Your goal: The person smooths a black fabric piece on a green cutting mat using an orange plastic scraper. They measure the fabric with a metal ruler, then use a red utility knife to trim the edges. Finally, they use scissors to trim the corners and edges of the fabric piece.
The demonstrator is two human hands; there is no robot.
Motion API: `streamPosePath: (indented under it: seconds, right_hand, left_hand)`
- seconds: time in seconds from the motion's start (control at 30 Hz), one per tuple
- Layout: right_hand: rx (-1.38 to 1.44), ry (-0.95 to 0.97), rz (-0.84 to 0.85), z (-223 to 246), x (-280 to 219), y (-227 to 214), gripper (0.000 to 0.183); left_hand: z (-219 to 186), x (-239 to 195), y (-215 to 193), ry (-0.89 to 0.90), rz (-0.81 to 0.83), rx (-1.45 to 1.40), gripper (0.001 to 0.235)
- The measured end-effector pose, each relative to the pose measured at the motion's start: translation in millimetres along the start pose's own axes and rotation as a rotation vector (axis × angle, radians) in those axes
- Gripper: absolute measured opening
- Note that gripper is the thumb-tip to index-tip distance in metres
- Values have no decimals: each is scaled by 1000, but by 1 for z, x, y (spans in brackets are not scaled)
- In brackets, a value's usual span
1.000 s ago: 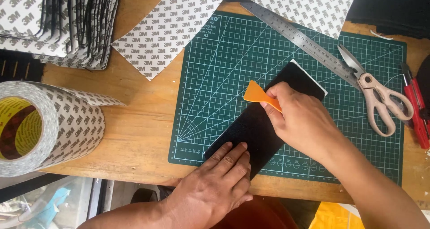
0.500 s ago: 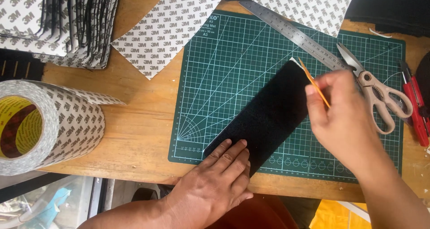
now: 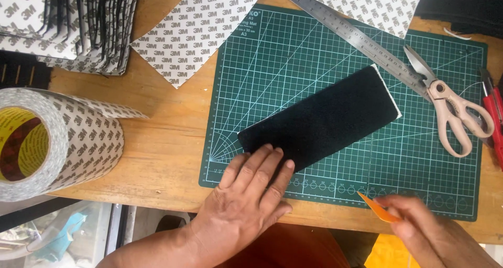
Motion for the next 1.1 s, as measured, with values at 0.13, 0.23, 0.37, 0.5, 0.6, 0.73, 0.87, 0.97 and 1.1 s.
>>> streamPosePath:
  seconds: [0.13, 0.23, 0.37, 0.5, 0.6, 0.73, 0.87, 0.97, 1.1]
  right_hand:
    - [-65, -406, -347, 36, -7, 3, 57]
    - [-84, -669, -591, 64, -12, 5, 55]
    - [-344, -851, -648, 107, -13, 5, 57]
    - [-438, -916, -730, 132, -19, -3, 64]
    - [-489, -928, -797, 146, -16, -3, 66]
    - [-511, -924, -811, 157, -14, -8, 81]
    - [-449, -816, -785, 148, -20, -28, 63]
    - [-425, -678, -900, 119, -12, -36, 56]
    - [-251, -595, -803, 74, -9, -31, 56]
  left_hand:
    - [-12, -9, 5, 63, -26, -138, 50]
    - [-15, -10, 4, 56, -43, -176, 65]
    - [-15, -10, -2, 57, -107, -267, 66]
    - [-13, -12, -2, 69, -129, -232, 69]
    - [-12, -11, -1, 70, -124, -241, 70]
    - [-14, -11, 0, 54, -134, -223, 67]
    - [-13, -10, 1, 56, -108, -212, 69]
    - [-11, -9, 1, 58, -95, -227, 67]
    - [-6, -6, 5, 38, -17, -178, 70]
Point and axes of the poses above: each hand's wrist, its own x-axis towards the middle knuckle, its own y-axis out of the palm, z = x × y, the point moved 1 cm from there along x, towards the middle knuckle, and after that the axes turned 10 degrees about z, right-handed, at the moved point
